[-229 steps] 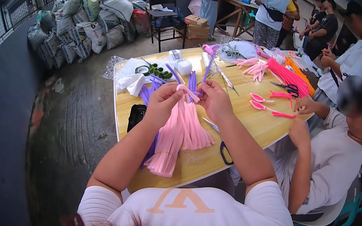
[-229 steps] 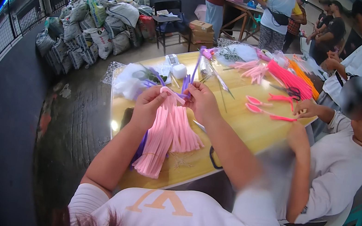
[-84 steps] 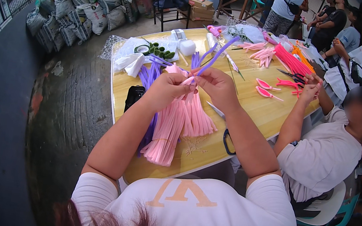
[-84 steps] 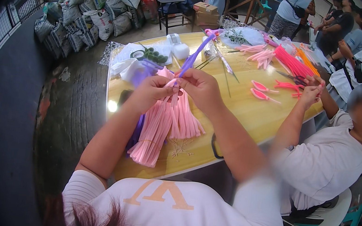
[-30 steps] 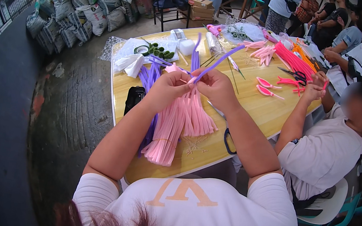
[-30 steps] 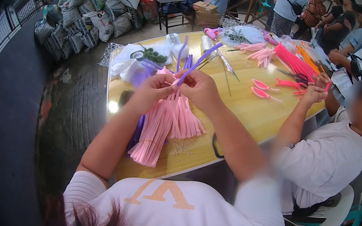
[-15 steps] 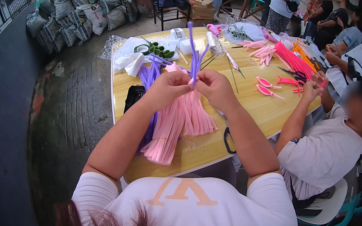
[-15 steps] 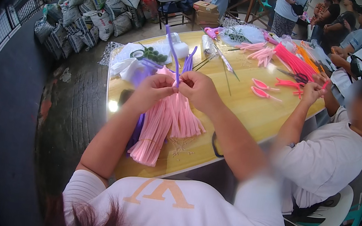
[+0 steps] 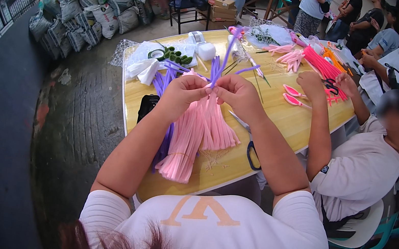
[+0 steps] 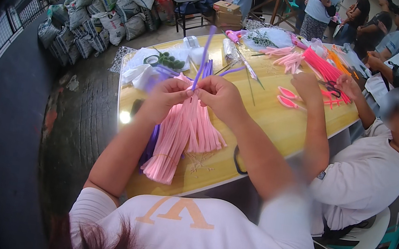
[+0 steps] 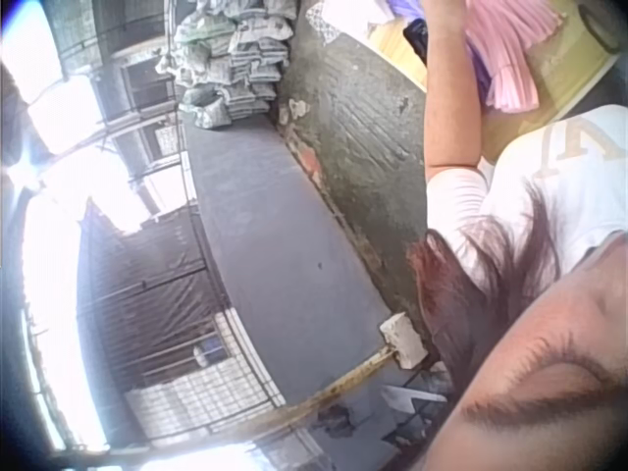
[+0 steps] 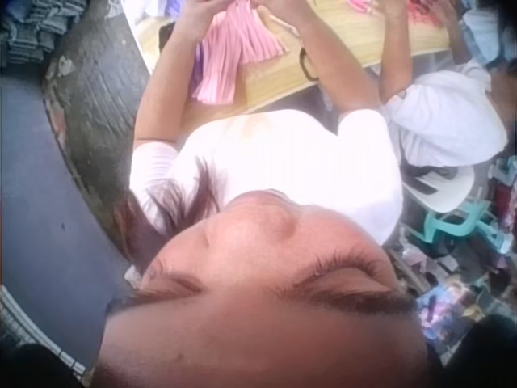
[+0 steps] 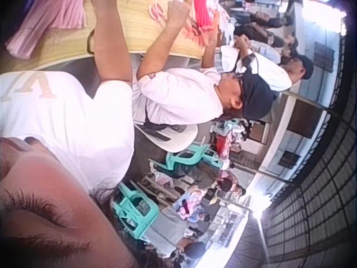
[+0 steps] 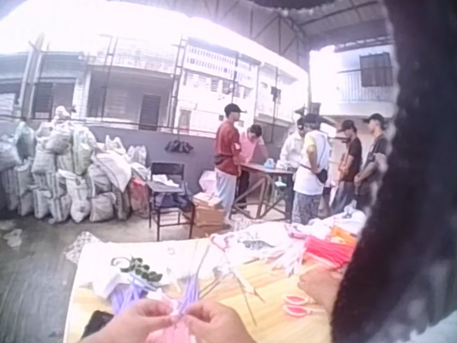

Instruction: The person is assembling decorative items by tying bundles of pink and purple paper strips together using wire.

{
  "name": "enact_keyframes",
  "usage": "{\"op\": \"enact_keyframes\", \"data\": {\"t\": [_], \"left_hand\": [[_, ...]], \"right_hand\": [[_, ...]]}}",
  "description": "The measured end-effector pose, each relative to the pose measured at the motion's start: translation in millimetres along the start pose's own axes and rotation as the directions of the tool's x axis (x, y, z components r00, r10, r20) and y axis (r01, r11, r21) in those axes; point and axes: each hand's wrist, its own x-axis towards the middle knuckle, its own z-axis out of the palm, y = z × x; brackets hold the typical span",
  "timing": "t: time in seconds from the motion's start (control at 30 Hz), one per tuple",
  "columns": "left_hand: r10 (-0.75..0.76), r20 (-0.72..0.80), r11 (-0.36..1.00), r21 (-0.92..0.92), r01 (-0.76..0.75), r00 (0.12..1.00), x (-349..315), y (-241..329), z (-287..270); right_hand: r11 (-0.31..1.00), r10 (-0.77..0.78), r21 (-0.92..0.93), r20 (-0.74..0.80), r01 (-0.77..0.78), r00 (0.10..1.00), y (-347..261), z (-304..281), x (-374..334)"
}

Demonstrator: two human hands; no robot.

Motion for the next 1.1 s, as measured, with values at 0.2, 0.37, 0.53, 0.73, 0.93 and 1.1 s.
{"op": "enact_keyframes", "data": {"t": [0.2, 0.37, 0.53, 0.73, 0.93, 1.1], "left_hand": [[-0.035, -0.010, 0.986, -0.166, 0.033, 0.999, 1.8, -2.8, -0.6], [-0.037, 0.088, 0.988, -0.145, 0.050, 0.995, -1.1, 0.2, 2.3], [-0.046, 0.153, 0.962, -0.258, 0.085, 0.987, -2.8, -3.3, 5.9], [-0.065, 0.217, 0.972, -0.207, 0.111, 0.974, -2.6, -2.7, 2.8], [-0.095, 0.154, 0.984, -0.136, 0.116, 0.984, -3.8, 0.4, 8.4], [-0.121, 0.104, 0.989, -0.073, 0.129, 0.987, -2.4, -5.1, 5.3]], "right_hand": [[0.980, 0.189, -0.069, 0.038, -0.186, 0.981, -13.9, -5.7, -1.2], [0.995, 0.041, 0.092, -0.006, -0.040, 0.999, -0.3, -6.5, 3.4], [0.992, 0.016, 0.123, -0.007, -0.015, 1.000, 1.7, -9.3, 3.9], [0.963, 0.078, 0.261, -0.029, -0.067, 0.997, -0.8, -7.0, 2.6], [0.972, 0.090, 0.218, -0.015, -0.084, 0.996, 1.7, -8.6, 3.8], [0.977, 0.075, 0.202, -0.013, -0.071, 0.997, 2.9, -8.8, 5.3]]}}
